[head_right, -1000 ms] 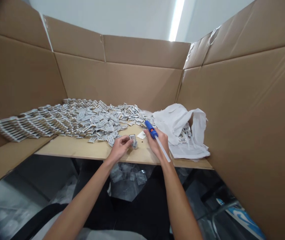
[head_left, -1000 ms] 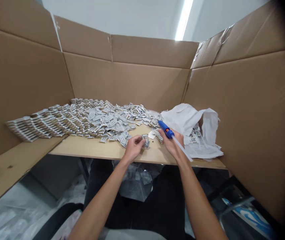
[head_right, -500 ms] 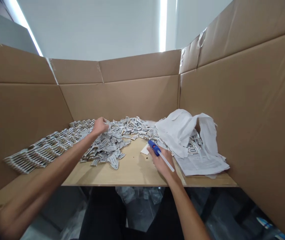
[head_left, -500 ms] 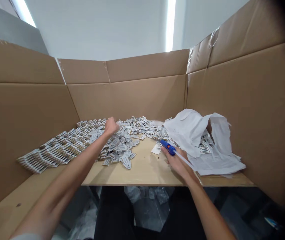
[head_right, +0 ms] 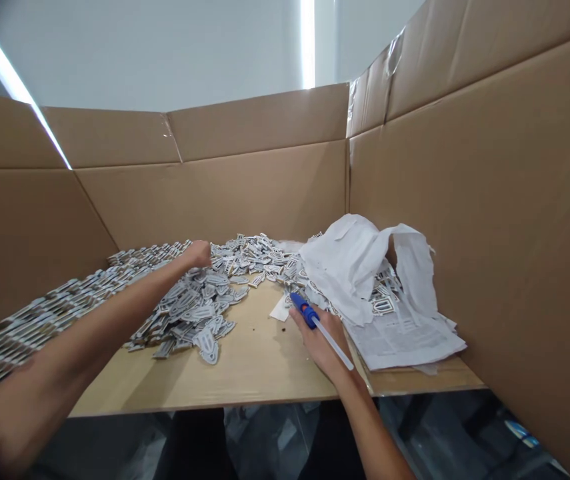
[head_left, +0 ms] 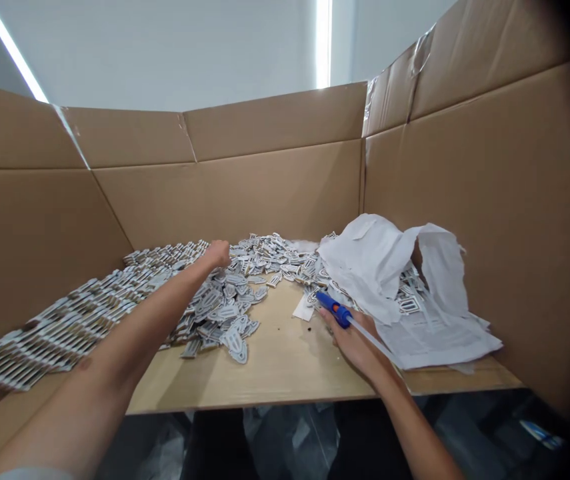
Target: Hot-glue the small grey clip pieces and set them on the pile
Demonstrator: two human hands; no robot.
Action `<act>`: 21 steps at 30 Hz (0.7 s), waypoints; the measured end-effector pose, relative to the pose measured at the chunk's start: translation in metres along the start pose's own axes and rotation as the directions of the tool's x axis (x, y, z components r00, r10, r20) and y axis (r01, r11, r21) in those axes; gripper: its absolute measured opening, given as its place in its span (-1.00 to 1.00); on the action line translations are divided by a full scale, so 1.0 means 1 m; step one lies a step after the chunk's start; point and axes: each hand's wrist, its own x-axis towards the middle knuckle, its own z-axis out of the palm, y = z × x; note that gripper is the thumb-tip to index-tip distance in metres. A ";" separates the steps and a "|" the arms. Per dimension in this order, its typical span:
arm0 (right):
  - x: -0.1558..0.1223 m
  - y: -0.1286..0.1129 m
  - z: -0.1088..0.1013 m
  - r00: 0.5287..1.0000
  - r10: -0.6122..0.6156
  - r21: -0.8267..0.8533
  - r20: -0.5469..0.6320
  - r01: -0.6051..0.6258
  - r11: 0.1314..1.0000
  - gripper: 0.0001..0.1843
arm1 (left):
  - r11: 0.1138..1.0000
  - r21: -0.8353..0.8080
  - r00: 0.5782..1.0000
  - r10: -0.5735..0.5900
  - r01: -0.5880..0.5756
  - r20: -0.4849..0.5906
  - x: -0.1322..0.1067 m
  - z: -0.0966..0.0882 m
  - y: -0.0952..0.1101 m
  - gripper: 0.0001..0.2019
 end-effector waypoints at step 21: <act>0.005 0.008 0.000 0.996 0.089 0.082 -0.016 -0.088 0.993 -0.49 | 0.955 -0.251 0.910 0.240 -0.158 0.339 0.024 0.085 0.099 -0.50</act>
